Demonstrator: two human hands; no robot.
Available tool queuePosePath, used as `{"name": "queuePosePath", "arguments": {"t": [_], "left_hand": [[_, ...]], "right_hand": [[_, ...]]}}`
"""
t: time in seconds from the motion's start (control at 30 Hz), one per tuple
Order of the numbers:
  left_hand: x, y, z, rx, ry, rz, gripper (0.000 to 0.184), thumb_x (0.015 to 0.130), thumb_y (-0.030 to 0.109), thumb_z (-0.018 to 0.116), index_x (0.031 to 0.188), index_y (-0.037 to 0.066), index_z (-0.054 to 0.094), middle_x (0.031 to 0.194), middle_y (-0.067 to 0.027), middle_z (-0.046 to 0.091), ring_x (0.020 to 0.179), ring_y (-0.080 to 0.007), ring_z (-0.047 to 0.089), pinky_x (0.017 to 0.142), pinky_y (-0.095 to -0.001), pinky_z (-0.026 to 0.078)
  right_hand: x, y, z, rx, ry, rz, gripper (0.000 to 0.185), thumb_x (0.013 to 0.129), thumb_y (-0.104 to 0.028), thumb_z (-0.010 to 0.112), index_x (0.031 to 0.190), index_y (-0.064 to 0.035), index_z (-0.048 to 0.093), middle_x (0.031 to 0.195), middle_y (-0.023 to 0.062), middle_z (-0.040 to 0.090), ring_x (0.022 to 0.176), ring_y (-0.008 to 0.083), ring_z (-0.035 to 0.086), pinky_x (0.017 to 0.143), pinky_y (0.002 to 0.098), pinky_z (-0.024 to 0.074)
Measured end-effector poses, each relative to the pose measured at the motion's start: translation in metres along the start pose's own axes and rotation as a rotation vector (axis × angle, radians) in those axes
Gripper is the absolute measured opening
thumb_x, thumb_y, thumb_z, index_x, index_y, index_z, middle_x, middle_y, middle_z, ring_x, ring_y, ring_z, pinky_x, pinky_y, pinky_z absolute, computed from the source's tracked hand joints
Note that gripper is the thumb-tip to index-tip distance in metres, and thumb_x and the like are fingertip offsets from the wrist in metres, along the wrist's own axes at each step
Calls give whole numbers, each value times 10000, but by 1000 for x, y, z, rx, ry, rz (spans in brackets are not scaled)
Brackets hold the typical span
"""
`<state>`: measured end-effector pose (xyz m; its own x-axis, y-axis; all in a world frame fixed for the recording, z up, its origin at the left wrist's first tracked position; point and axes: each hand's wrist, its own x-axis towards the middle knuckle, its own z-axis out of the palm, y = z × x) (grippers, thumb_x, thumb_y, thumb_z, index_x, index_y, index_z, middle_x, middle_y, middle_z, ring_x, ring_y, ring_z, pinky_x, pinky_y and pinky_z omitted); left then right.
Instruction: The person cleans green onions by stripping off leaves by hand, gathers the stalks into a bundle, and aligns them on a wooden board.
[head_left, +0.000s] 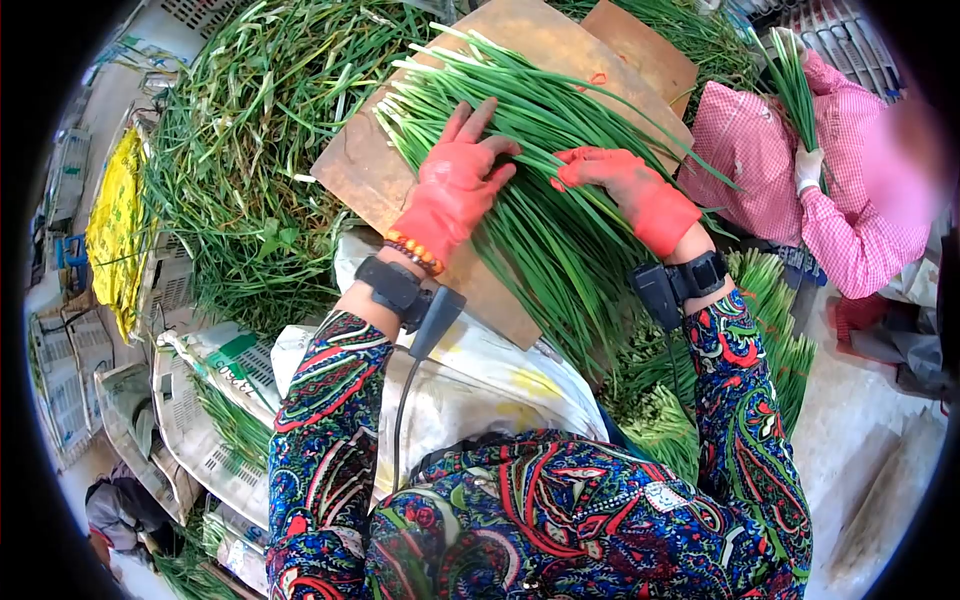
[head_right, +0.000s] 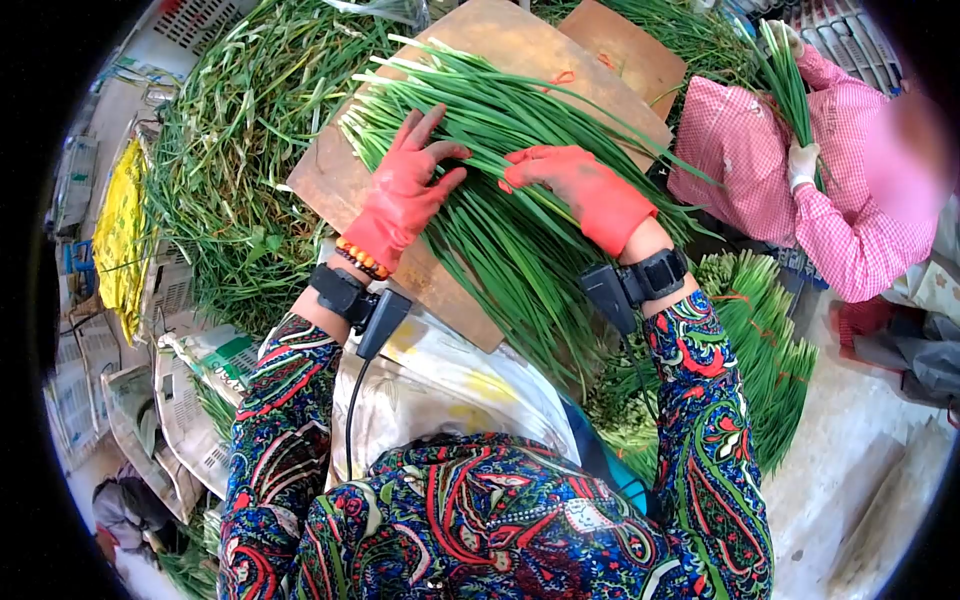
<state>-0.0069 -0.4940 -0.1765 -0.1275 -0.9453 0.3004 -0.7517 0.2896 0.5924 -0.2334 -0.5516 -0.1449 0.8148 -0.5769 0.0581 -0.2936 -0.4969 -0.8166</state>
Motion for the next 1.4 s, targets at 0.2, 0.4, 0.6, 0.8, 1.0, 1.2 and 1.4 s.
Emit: {"name": "queuePosePath", "arguments": {"t": [0.2, 0.4, 0.6, 0.8, 1.0, 1.2, 1.4], "left_hand": [[1, -8, 7, -83, 5, 35, 158, 754, 95, 612, 910, 108, 597, 1293, -131, 414, 1224, -406, 302, 1004, -405, 297], [-9, -24, -8, -466, 109, 72, 161, 731, 46, 627, 886, 81, 654, 1263, -171, 441, 1212, -325, 365, 991, -373, 314], [-5, -14, -26, -281, 16, 140, 163, 725, 76, 640, 887, 87, 654, 1247, -143, 460, 1194, -327, 380, 969, -372, 346], [0, -11, -44, -85, -116, 149, 460, 688, -51, 532, 1111, 127, 560, 1326, -116, 380, 1261, -337, 284, 1009, -392, 299], [1, -40, -45, 511, -185, 125, 759, 684, -52, 417, 1376, 187, 214, 1411, -76, 235, 1309, -298, 189, 1046, -445, 193], [4, -62, -8, 432, -162, 62, 763, 699, -19, 425, 1386, 184, 164, 1429, -48, 194, 1311, -257, 199, 1054, -477, 121], [0, -66, -5, 419, -147, 75, 817, 665, -61, 402, 1389, 226, 155, 1440, -18, 178, 1316, -236, 195, 1052, -463, 130]], "right_hand": [[5, -6, 1, -109, -15, -61, 222, 809, -121, 421, 935, -82, 600, 1042, 117, 589, 1011, 271, 532, 872, 326, 416], [3, -31, 7, -193, 350, 317, 288, 824, -276, 522, 1005, -69, 607, 1021, 114, 592, 915, 245, 563, 813, 291, 433], [26, -90, -5, 252, 82, 728, 408, 822, -429, 512, 939, -59, 639, 823, 90, 615, 746, 197, 586, 678, 278, 444], [36, -62, 19, 319, -231, 418, 281, 823, -274, 484, 809, -18, 597, 631, 49, 547, 571, 134, 514, 552, 249, 424], [22, -62, 27, 271, -142, 586, 237, 821, -195, 436, 835, -25, 601, 614, 55, 533, 552, 131, 502, 526, 254, 409], [1, -82, 10, 285, -213, 876, 258, 826, -218, 435, 840, -46, 627, 568, 52, 522, 494, 131, 487, 486, 260, 395], [-91, -77, -52, 587, 54, 656, 308, 868, -267, 468, 1009, -36, 615, 591, 19, 567, 474, 68, 488, 451, 184, 391]]}}
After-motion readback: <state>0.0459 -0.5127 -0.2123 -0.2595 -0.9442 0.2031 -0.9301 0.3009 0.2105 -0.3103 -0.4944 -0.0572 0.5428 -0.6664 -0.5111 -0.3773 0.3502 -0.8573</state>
